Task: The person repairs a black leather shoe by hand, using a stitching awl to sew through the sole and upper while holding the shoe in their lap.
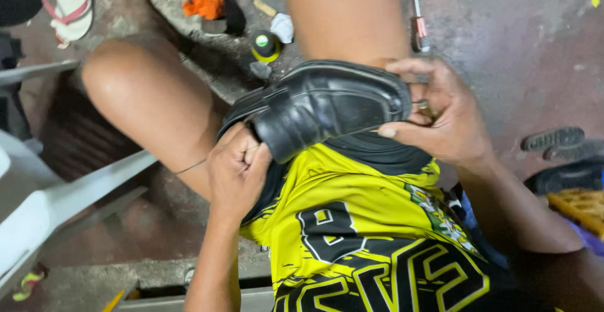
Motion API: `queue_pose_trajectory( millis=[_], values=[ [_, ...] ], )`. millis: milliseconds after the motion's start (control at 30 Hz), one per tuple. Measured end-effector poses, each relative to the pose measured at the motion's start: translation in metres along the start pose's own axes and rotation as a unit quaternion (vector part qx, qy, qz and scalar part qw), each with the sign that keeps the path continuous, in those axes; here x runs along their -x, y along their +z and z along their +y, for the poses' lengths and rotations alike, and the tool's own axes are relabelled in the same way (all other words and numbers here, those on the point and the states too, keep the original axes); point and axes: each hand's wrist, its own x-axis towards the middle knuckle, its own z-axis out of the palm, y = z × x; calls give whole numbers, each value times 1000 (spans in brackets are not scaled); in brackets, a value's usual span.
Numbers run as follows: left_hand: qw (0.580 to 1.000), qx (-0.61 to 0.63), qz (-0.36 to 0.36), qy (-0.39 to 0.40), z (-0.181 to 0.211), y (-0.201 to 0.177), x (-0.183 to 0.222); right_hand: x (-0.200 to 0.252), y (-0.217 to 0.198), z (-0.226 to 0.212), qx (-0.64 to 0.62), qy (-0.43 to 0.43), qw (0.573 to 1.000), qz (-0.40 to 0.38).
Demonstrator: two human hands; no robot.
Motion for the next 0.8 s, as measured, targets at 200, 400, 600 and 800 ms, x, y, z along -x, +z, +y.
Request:
queue_pose_trajectory(
  millis=[200, 400, 600, 800],
  values=[
    [999, 20, 1, -32, -7, 1, -2, 9, -28, -25, 348, 255, 890, -144],
    [1000, 10, 11, 9, -15, 3, 0, 13, -37, -13, 326, 46, 934, -141],
    [992, 88, 89, -14, -20, 14, 8, 14, -16, 7, 300, 122, 939, -116],
    [980, 184, -47, -65, -20, 7, 13, 17, -44, -4, 30, -125, 992, -15]
  ],
)
